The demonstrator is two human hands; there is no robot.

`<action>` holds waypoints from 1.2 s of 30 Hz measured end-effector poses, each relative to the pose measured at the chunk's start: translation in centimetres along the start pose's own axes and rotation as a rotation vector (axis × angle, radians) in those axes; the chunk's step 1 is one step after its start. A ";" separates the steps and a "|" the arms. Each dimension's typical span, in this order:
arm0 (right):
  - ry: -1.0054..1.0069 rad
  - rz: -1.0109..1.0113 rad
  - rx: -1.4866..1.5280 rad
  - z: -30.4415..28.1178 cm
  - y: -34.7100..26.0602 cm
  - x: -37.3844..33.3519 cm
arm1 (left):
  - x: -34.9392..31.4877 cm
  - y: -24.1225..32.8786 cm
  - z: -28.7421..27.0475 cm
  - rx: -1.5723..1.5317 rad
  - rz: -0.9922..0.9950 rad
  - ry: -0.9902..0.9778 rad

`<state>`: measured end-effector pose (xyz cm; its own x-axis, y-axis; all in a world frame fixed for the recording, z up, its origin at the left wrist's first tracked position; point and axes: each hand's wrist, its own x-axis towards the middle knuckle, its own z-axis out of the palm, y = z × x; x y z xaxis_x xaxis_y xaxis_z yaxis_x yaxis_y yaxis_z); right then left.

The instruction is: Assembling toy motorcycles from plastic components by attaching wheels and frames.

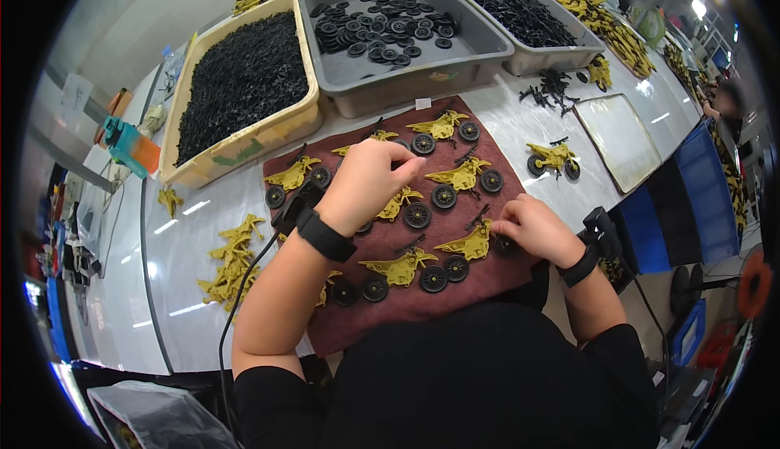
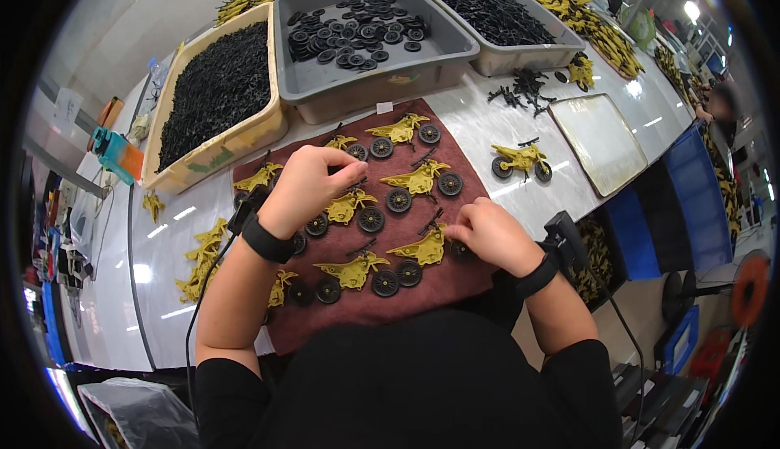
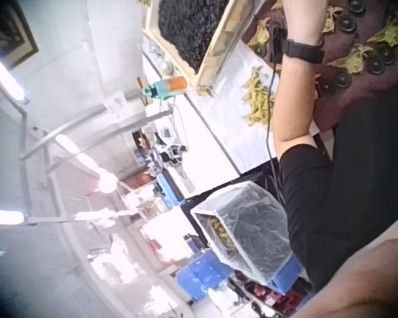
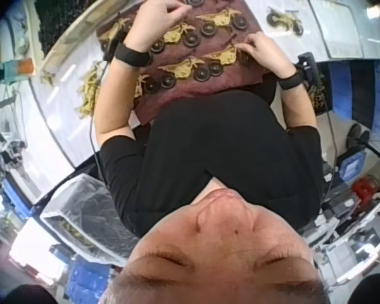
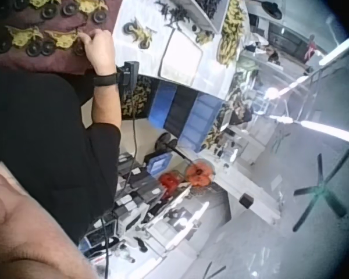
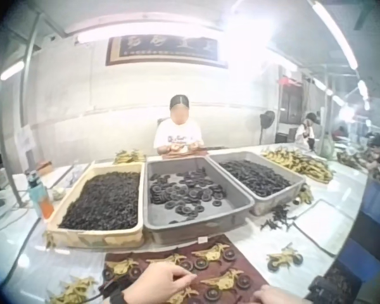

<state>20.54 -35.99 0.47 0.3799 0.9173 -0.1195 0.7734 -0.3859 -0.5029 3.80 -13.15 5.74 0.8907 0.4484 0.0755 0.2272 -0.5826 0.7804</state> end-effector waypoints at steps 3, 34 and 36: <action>-0.056 0.030 0.080 -1.1 -0.4 0.3 | -1.1 -0.5 -0.3 0.018 0.006 0.004; 0.174 -0.323 0.616 3.1 -11.4 4.0 | -5.3 -2.3 1.7 -1.060 -0.430 -0.040; 0.142 -0.287 0.650 3.3 -11.2 4.5 | -5.4 -2.6 1.5 -1.091 -0.435 -0.003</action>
<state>11.93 -27.18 2.68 0.3033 0.9350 0.1839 0.4116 0.0455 -0.9102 -1.02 -15.05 2.42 0.8225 0.4636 -0.3294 0.0565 0.5097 0.8585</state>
